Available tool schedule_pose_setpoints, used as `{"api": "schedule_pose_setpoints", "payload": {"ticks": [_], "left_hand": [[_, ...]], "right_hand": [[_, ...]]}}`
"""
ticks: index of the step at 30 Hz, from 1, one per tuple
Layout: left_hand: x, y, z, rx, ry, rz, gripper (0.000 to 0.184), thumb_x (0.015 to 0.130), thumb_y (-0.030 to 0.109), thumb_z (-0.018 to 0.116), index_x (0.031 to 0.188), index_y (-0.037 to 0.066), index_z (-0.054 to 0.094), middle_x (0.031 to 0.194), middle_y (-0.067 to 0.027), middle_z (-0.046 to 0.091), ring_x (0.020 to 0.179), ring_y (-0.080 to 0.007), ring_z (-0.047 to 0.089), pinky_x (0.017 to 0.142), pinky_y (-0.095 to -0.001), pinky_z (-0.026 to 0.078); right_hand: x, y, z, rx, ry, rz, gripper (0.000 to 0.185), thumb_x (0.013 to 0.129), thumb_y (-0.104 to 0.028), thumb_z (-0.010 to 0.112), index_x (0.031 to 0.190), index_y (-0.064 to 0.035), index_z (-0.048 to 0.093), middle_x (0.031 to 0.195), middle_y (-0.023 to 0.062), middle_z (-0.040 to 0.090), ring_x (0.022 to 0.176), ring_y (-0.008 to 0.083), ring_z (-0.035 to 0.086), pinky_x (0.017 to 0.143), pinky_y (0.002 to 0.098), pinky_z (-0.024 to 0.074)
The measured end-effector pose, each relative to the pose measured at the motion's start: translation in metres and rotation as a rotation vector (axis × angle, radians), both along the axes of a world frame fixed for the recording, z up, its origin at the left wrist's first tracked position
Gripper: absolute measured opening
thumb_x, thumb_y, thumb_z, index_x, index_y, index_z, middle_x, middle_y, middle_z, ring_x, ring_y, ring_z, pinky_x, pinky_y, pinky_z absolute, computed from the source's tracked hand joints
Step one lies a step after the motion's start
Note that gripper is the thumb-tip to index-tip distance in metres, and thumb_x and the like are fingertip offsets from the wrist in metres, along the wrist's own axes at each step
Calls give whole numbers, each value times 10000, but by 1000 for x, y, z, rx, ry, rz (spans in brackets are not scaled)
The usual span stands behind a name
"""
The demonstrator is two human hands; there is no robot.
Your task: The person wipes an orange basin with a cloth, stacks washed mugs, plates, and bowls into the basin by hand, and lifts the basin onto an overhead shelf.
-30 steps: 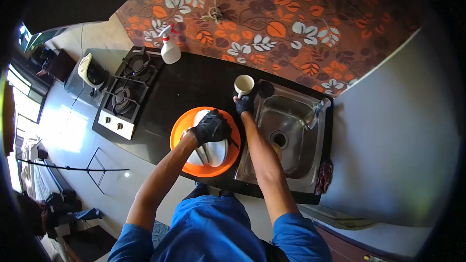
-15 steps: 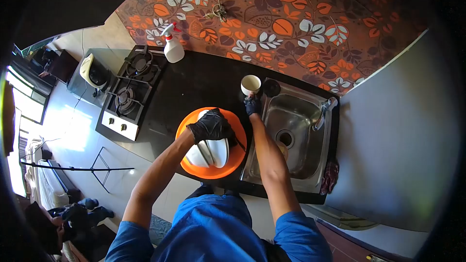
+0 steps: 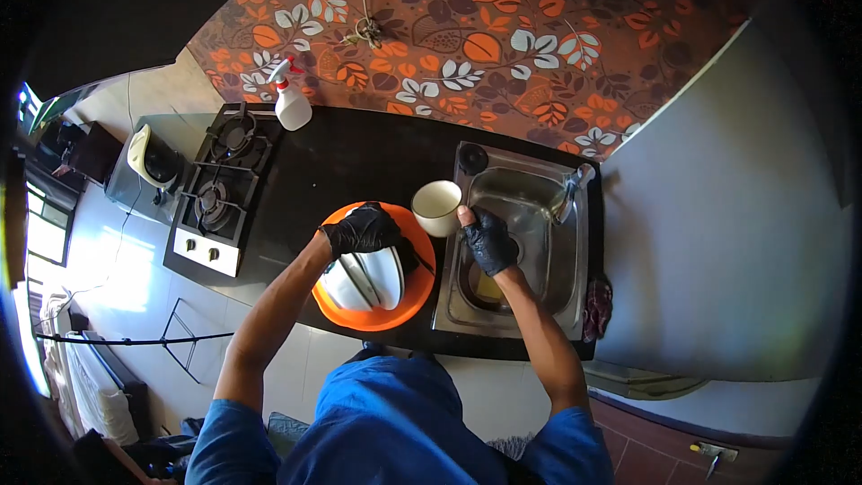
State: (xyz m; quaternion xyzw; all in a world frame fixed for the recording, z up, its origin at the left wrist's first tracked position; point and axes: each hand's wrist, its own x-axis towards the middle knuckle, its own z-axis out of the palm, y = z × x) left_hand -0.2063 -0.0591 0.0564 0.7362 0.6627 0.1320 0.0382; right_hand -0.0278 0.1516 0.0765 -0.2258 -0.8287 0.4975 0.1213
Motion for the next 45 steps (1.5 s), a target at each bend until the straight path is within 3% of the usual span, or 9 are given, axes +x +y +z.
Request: {"api": "schedule_pose_setpoints", "payload": {"ticks": [5, 9, 15, 21, 31, 35, 39, 45], "left_hand": [[-12, 1, -15, 16, -102, -46, 204, 836, 217, 515, 819, 72, 657, 793, -63, 653, 692, -275, 587, 672, -348, 465], [-10, -4, 3, -16, -168, -66, 221, 845, 216, 499, 810, 57, 648, 793, -70, 649, 699, -281, 585, 680, -359, 462], [-15, -10, -5, 16, -274, -84, 243, 850, 222, 480, 788, 44, 633, 782, -88, 641, 703, -294, 580, 687, -375, 457], [-12, -13, -2, 125, -177, -99, 180, 786, 156, 527, 747, 28, 647, 761, -98, 649, 662, -311, 584, 646, -362, 472], [-5, -16, 3, 58, -213, -26, 233, 793, 191, 510, 806, 31, 678, 799, -98, 665, 672, -300, 591, 649, -346, 460], [-3, -16, 8, 72, -238, -31, 254, 819, 231, 494, 761, 32, 639, 774, -110, 649, 674, -314, 570, 663, -364, 449], [-3, -17, 13, 73, -265, -18, 255, 817, 234, 497, 770, 32, 644, 778, -102, 654, 667, -308, 574, 661, -362, 452], [-3, -16, 13, 95, -255, -53, 230, 813, 213, 510, 764, 34, 645, 759, -94, 652, 654, -292, 579, 650, -355, 456]], "right_hand": [[12, -17, 32, 15, -253, 121, 496, 892, -453, 486, 716, -5, 603, 567, 35, 554, 523, 158, 489, 542, 298, 408], [-7, -10, -1, 78, -309, 197, 527, 890, -473, 461, 709, -4, 620, 562, 50, 564, 511, 156, 496, 529, 294, 408], [-32, -21, 7, 53, -484, 324, 514, 889, -451, 452, 758, 6, 646, 595, 77, 592, 491, 164, 508, 510, 294, 414], [-44, -17, -20, -65, -403, 340, 484, 886, -421, 459, 778, 9, 653, 595, 84, 591, 487, 173, 518, 498, 299, 415], [-52, -23, -59, 125, -325, 360, 368, 875, -304, 494, 767, 6, 659, 597, 78, 600, 467, 166, 522, 464, 292, 398], [-54, -30, -38, -278, -459, 302, 320, 863, -239, 497, 731, 9, 652, 598, 84, 605, 452, 170, 517, 445, 286, 395], [-76, -24, -44, -239, -542, 342, 300, 850, -213, 500, 703, 7, 642, 596, 87, 607, 441, 168, 512, 432, 279, 391], [-119, 11, -138, -204, -655, 467, 290, 822, -239, 528, 705, -2, 648, 615, 121, 627, 468, 224, 545, 456, 312, 427]]}}
